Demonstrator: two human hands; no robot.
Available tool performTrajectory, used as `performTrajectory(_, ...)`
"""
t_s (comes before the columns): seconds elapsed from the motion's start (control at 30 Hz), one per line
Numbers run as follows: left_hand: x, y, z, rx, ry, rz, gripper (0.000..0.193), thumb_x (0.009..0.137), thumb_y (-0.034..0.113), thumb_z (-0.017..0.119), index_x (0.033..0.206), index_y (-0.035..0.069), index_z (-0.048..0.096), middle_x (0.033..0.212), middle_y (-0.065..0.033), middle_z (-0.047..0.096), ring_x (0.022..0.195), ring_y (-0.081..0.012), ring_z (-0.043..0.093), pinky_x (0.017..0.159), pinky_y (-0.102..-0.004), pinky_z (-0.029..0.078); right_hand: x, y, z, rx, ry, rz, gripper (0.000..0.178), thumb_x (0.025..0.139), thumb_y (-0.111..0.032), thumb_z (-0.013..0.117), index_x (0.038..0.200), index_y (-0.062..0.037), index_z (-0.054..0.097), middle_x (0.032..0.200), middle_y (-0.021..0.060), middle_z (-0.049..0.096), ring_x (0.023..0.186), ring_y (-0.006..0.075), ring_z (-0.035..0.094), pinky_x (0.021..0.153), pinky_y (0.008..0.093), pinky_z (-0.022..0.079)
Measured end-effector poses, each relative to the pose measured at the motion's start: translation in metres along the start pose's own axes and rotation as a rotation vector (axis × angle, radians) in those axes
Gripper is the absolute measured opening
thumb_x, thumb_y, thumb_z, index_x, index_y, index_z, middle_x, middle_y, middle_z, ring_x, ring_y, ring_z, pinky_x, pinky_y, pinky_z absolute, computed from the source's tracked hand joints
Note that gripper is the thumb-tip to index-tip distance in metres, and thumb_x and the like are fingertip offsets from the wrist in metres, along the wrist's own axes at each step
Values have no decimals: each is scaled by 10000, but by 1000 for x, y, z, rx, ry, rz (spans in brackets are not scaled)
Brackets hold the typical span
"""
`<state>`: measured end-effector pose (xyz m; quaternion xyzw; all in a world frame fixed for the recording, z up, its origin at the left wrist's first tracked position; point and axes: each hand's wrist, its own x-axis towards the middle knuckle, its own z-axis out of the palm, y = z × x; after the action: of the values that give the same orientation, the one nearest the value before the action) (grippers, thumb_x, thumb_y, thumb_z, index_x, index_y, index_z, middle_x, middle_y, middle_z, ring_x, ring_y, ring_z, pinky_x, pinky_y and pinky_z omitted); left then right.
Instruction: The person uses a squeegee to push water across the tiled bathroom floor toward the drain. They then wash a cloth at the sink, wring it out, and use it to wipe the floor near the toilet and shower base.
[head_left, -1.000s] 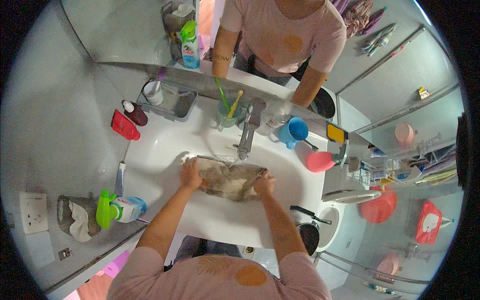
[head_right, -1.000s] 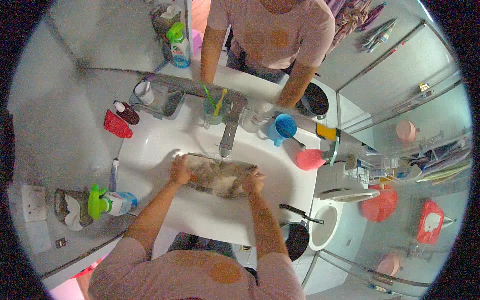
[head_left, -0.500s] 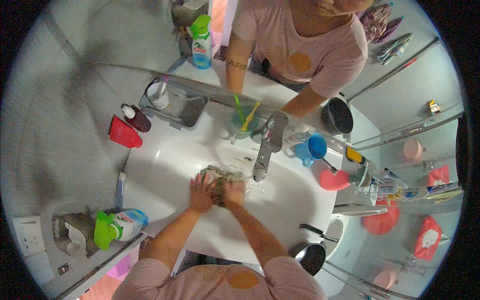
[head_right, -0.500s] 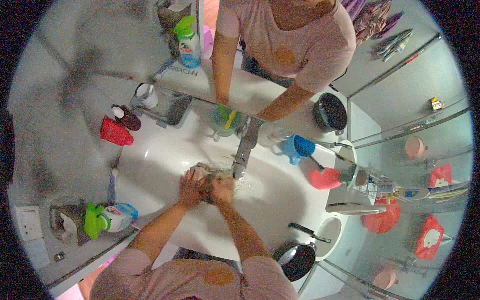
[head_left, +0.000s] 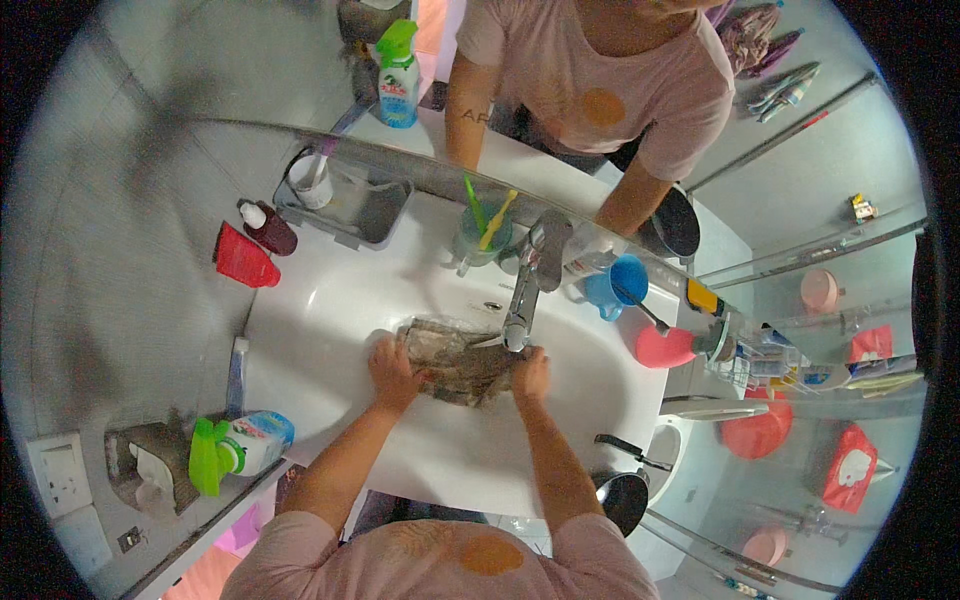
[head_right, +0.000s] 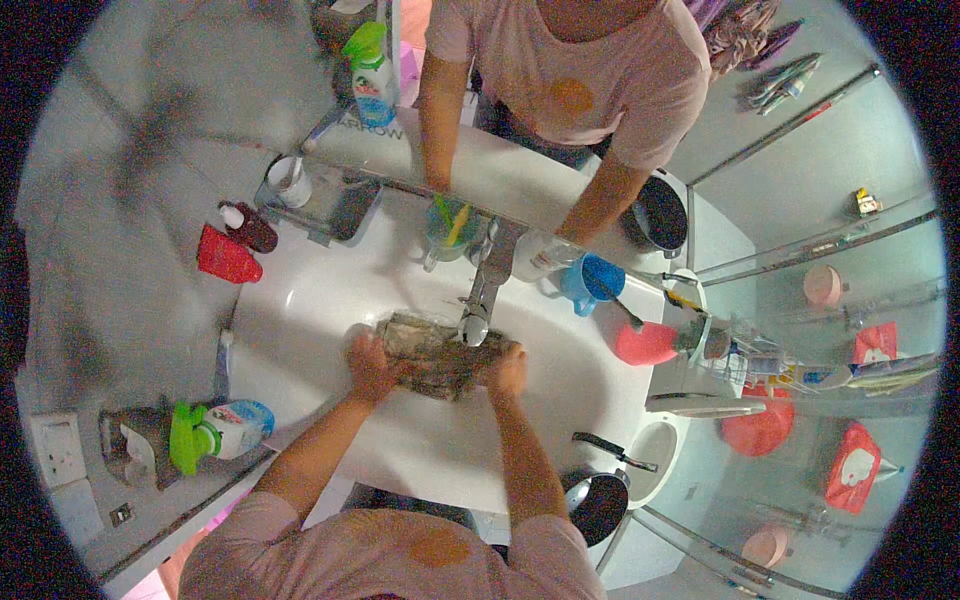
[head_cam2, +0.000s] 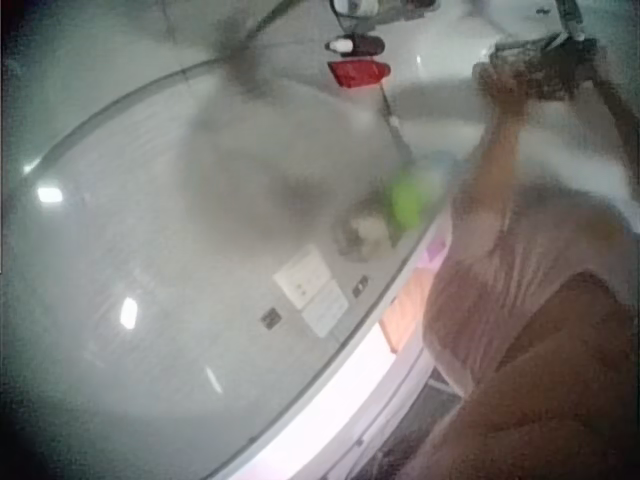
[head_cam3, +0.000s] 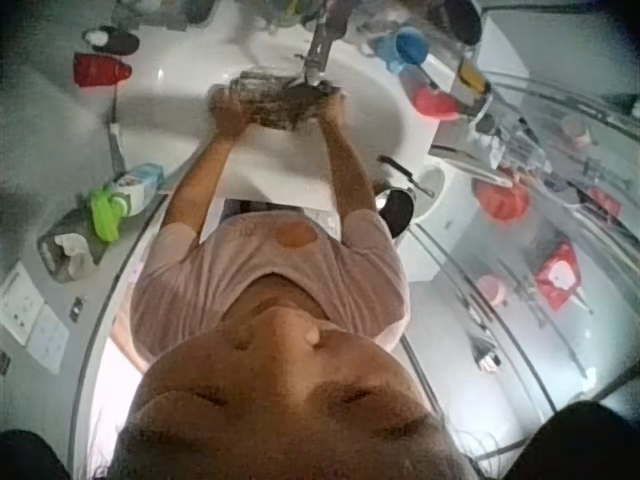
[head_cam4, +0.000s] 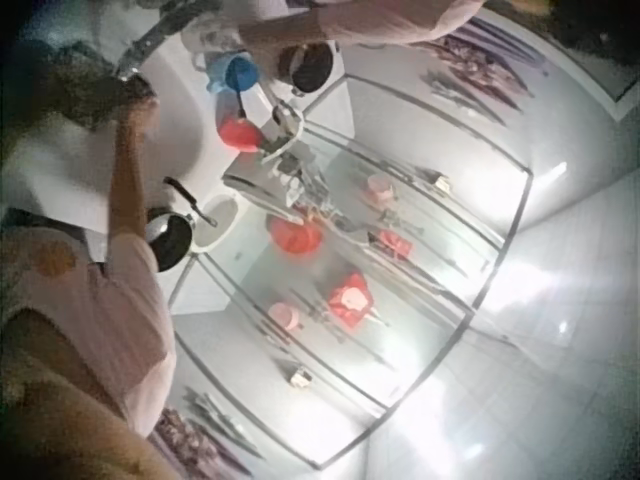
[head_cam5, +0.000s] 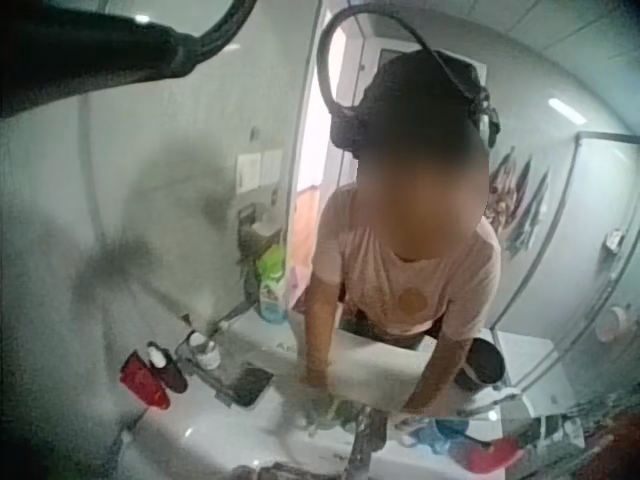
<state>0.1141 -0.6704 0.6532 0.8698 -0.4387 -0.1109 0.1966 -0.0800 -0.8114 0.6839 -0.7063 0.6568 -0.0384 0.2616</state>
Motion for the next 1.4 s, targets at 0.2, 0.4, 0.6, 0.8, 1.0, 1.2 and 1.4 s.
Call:
performTrajectory(0.2, 23, 7, 24, -291, -631, -204, 592, 633, 318, 623, 1092, 27, 389, 1026, -205, 436, 925, -348, 445, 716, -380, 382, -5, 40, 37, -800, -230, -466, 811, 662, -306, 604, 1263, -41, 128, 1178, 211, 295, 1078, 340, 302, 852, 434, 302)
performTrajectory(0.4, 22, -22, 39, -493, -208, -150, 745, 634, 375, 614, 1210, 68, 255, 1130, -169, 397, 984, -317, 432, 810, -376, 356, -23, -4, -13, -354, -194, -162, 850, 611, -303, 655, 1262, -82, 156, 1171, 226, 287, 1039, 382, 324, 837, 442, 306)
performTrajectory(0.6, 24, 32, 19, -1375, -605, -650, 823, 641, 569, 537, 1227, 88, 216, 1169, -107, 368, 1009, -228, 426, 793, -329, 378, -20, -41, 53, 370, -355, -558, 369, 605, -53, 602, 958, -34, 495, 920, 188, 508, 931, 318, 429, 806, 375, 371)
performTrajectory(0.8, 41, 36, 10, -1945, -1110, -706, 417, 711, 497, 513, 721, 80, 523, 690, -36, 530, 649, -144, 520, 609, -264, 437, -108, -125, -5, 212, -124, -585, 244, 703, -213, 559, 896, -72, 513, 981, 208, 461, 834, 384, 478, 680, 415, 427)
performTrajectory(1.0, 34, 48, 20, -1670, -611, -697, 331, 724, 395, 542, 697, 65, 527, 649, -32, 523, 607, -129, 507, 574, -267, 426, -62, -109, 10, 316, 156, -634, 225, 745, -230, 493, 833, -25, 516, 804, 147, 543, 745, 334, 516, 599, 399, 444)
performTrajectory(1.2, 45, 62, -31, -682, -479, -355, 380, 697, 302, 589, 925, 15, 488, 778, -98, 555, 711, -189, 540, 633, -320, 433, -8, -19, 0, -104, 21, -198, 358, 719, -285, 523, 983, -54, 448, 977, 190, 463, 832, 362, 486, 658, 434, 416)
performTrajectory(1.4, 23, 13, 35, -382, -268, -178, 494, 678, 151, 614, 1094, 16, 382, 980, -190, 505, 889, -322, 503, 748, -366, 397, -9, -7, 29, -271, -488, -213, 730, 599, -330, 650, 1174, -109, 257, 1069, 198, 368, 964, 362, 405, 747, 441, 387)
